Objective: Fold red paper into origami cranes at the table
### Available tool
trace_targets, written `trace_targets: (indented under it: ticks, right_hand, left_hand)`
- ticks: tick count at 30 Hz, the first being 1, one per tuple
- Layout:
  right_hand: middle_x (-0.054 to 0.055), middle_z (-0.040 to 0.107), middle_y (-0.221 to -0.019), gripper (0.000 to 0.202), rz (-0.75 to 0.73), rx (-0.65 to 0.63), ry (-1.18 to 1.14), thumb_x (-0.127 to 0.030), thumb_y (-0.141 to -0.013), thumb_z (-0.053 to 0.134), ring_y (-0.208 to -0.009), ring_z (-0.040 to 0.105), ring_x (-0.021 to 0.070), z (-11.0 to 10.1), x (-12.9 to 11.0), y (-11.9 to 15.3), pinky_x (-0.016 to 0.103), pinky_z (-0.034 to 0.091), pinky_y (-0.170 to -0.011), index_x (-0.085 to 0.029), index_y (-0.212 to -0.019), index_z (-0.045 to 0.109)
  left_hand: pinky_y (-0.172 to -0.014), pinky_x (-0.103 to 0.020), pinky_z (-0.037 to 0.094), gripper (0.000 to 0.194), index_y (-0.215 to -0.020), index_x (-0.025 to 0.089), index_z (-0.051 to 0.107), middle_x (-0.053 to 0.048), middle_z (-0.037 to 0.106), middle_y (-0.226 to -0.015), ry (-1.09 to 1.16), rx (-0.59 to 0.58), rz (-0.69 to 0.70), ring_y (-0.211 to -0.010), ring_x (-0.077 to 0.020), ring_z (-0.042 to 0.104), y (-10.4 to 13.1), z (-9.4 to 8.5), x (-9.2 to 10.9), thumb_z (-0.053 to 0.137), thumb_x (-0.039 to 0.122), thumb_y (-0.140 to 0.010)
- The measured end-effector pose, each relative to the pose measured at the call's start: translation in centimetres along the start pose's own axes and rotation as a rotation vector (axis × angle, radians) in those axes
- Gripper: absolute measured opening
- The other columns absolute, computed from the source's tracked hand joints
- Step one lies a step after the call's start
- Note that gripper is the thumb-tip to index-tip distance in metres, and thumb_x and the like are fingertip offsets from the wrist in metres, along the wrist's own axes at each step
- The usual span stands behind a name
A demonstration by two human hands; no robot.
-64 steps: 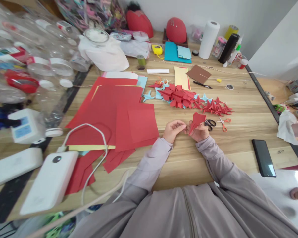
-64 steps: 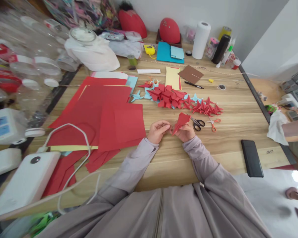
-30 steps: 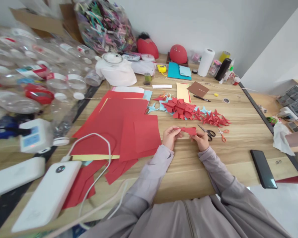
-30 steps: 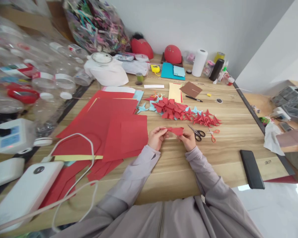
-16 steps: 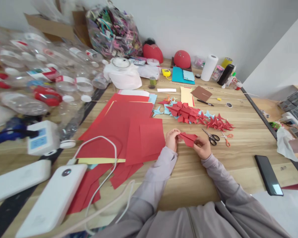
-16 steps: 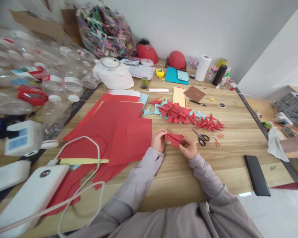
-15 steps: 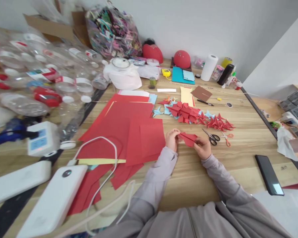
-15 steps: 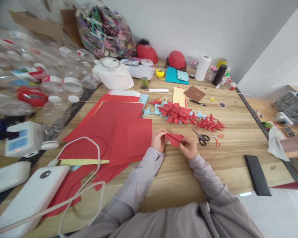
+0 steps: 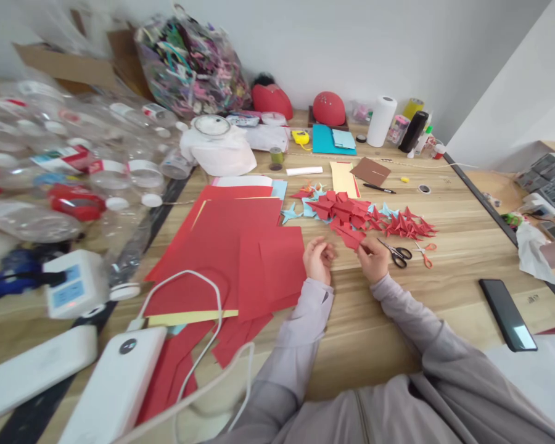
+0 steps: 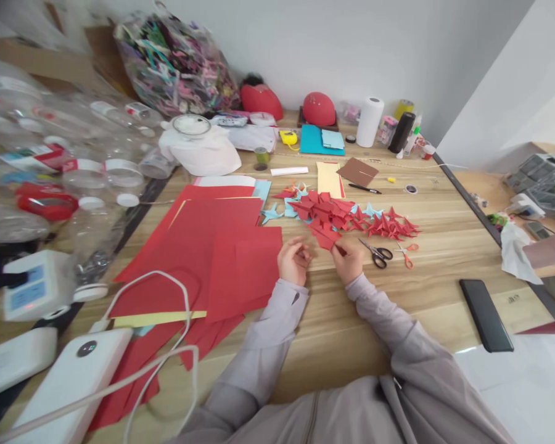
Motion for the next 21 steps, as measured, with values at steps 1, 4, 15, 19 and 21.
trace_targets:
  ticks: [1,4,15,19,21]
  right_hand:
    - [0.001,0.059,-0.054,0.024,0.011,0.047,0.040,-0.031,-0.078,0.050,-0.049,0.051,0.0109,0.6,-0.1,-0.7,0.022,0.041,-0.052,-0.016,-0.066,0.064]
    - [0.003,0.065,-0.063,0.031,0.036,0.091,0.242,-0.036,-0.084,0.045,-0.059,0.057,0.0124,2.9,-0.4,-2.9,0.023,0.041,-0.060,-0.016,-0.071,0.066]
    - [0.004,0.069,-0.071,0.025,0.132,-0.217,0.560,-0.038,-0.081,0.054,-0.064,0.061,0.0149,4.2,0.3,-2.5,0.022,0.035,-0.056,-0.019,-0.068,0.065]
    - [0.004,0.064,-0.057,0.030,-0.082,-0.275,0.422,-0.034,-0.081,0.055,-0.055,0.057,0.0127,1.2,-0.2,0.5,0.022,0.035,-0.053,-0.017,-0.057,0.061]
    - [0.003,0.062,-0.054,0.033,-0.237,-0.338,0.344,-0.033,-0.084,0.051,-0.053,0.055,0.0113,-0.5,-1.1,2.6,0.022,0.036,-0.053,-0.017,-0.057,0.061]
  left_hand:
    - [-0.042,-0.021,0.036,0.030,-0.083,0.017,0.053,0.005,0.058,-0.053,-0.007,-0.001,0.000,-0.036,-0.0071,0.045,0.0,0.0,0.0,0.062,0.022,-0.054]
    - [-0.041,-0.021,0.035,0.027,-0.079,0.016,0.054,0.005,0.056,-0.052,-0.039,-0.030,0.009,-0.036,-0.0071,0.045,-0.1,-0.2,-0.1,0.062,0.022,-0.054]
    - [-0.042,-0.019,0.034,0.014,-0.066,0.015,0.058,0.004,0.054,-0.051,-0.197,-0.082,0.052,-0.039,-0.0057,0.045,0.0,-0.3,-0.1,0.062,0.024,-0.056]
    - [-0.046,-0.018,0.034,0.012,-0.065,0.015,0.059,0.004,0.055,-0.051,-0.342,-0.114,0.063,-0.043,-0.0061,0.046,-0.1,-0.4,-0.4,0.062,0.024,-0.058]
    - [-0.048,-0.019,0.036,0.011,-0.066,0.015,0.059,0.004,0.055,-0.052,-0.435,-0.154,0.085,-0.045,-0.0072,0.047,-0.1,-0.4,-0.6,0.061,0.025,-0.060]
Point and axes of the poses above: each hand's wrist, its own y-axis away from the middle knuckle, its own z-axis out of the palm, x = y × z, the point moved 2 cm from there along -y, towards the middle knuckle
